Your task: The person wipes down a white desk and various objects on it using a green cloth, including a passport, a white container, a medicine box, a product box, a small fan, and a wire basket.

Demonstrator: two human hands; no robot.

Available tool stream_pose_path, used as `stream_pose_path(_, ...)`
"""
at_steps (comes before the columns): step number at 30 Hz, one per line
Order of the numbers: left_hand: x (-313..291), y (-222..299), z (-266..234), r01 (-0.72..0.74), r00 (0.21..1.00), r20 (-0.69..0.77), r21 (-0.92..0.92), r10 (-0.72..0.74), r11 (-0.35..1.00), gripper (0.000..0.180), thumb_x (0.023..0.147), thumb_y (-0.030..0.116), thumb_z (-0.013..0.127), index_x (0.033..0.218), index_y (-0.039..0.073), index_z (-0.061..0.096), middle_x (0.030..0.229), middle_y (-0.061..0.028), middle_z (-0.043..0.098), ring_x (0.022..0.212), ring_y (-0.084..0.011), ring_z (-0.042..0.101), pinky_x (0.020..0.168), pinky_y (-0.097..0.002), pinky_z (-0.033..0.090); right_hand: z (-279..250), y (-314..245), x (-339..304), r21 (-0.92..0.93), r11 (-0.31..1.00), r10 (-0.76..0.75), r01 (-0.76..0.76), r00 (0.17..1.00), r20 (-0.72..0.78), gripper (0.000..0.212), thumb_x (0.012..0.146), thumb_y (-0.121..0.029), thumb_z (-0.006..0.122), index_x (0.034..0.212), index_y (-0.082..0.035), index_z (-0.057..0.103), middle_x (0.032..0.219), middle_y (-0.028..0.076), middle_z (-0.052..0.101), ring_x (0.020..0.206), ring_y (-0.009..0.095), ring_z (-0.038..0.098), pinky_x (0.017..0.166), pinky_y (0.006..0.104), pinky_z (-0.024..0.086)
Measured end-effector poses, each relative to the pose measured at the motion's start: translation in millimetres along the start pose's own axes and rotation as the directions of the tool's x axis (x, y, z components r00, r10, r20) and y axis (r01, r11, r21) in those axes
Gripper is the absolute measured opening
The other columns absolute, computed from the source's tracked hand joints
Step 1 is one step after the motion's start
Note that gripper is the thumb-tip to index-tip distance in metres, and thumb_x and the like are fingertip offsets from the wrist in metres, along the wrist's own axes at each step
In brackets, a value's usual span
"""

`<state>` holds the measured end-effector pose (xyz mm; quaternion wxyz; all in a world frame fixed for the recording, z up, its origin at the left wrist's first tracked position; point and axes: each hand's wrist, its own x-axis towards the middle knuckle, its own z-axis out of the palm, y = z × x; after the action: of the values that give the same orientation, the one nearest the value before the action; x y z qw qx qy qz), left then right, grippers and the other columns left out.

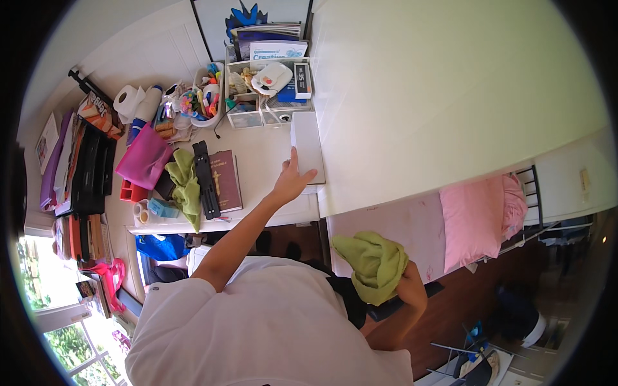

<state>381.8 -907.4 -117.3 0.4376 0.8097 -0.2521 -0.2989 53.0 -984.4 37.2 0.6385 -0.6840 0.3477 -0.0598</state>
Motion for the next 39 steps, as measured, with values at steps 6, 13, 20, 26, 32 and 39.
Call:
stream_pose_path(6,-26.0,-51.6,17.5,-0.186,0.982,-0.019,0.109,0.189,0.977,0.099,0.07,0.048,0.071,0.137,-0.007,0.022,0.139,-0.0292,0.026,0.125,-0.0406,0.036,0.1,-0.0391,0.036,7.0,-9.7,13.9,-0.036,0.999,-0.022,0.026,0.995,0.099,0.032,0.078,-0.004,0.058,0.109,0.004,0.057,0.098,0.003,0.062,0.088,0.01,0.054,0.076,0.0253,0.045)
stream_pose_path(13,-35.4,25.3,-1.0,-0.124,0.986,-0.088,0.196,0.143,0.973,0.104,0.068,0.05,0.072,0.143,0.008,0.013,0.144,-0.0293,0.013,0.119,-0.0442,0.041,0.095,-0.045,0.04,1.4,-12.2,16.2,-0.035,0.999,0.004,0.0,0.994,0.11,0.029,0.079,-0.005,0.058,0.107,0.004,0.057,0.098,0.004,0.062,0.088,0.011,0.055,0.076,0.026,0.045)
stream_pose_path(20,-21.8,-2.0,-18.3,-0.184,0.983,0.028,0.09,0.182,0.979,0.101,0.067,0.042,0.075,0.144,0.016,0.015,0.139,-0.0327,0.024,0.127,-0.046,0.029,0.1,-0.0438,0.035,6.0,-7.5,18.0,-0.035,0.999,-0.015,0.017,0.998,0.066,0.03,0.08,-0.005,0.057,0.108,0.004,0.057,0.099,0.005,0.062,0.089,0.011,0.055,0.078,0.026,0.045)
stream_pose_path(26,-33.7,-48.1,-61.4,-0.024,0.988,-0.157,-0.2,-0.008,0.979,0.083,0.075,0.037,0.071,0.138,0.006,0.026,0.122,-0.0211,0.05,0.108,-0.032,0.053,0.085,-0.0392,0.047,2.6,-7.8,29.4,-0.082,0.995,0.063,-0.056,0.994,0.088,0.029,0.08,-0.005,0.055,0.107,0.004,0.058,0.098,0.005,0.062,0.089,0.012,0.056,0.078,0.0265,0.046)
stream_pose_path(32,-40.4,-60.5,-61.6,0.16,0.949,-0.03,-0.811,-0.313,0.562,0.058,0.085,0.033,0.06,0.13,0.006,0.037,0.112,-0.0154,0.056,0.092,-0.0229,0.059,0.065,-0.0341,0.052,5.8,-13.5,41.7,-0.133,0.991,0.051,-0.029,0.985,0.166,0.03,0.078,-0.005,0.056,0.107,0.003,0.058,0.097,0.005,0.063,0.086,0.012,0.056,0.076,0.0266,0.046)
stream_pose_path(39,-32.2,-90.1,-22.6,0.539,0.842,0.527,-0.82,0.114,-0.193,0.052,0.093,0.048,0.032,0.125,0.009,0.045,0.117,-0.013,0.056,0.095,-0.0326,0.058,0.072,-0.0415,0.05,21.6,-20.4,61.0,-0.265,0.964,0.07,0.026,0.935,0.348,0.028,0.079,-0.005,0.058,0.106,0.003,0.058,0.097,0.005,0.063,0.086,0.013,0.056,0.076,0.0271,0.046)
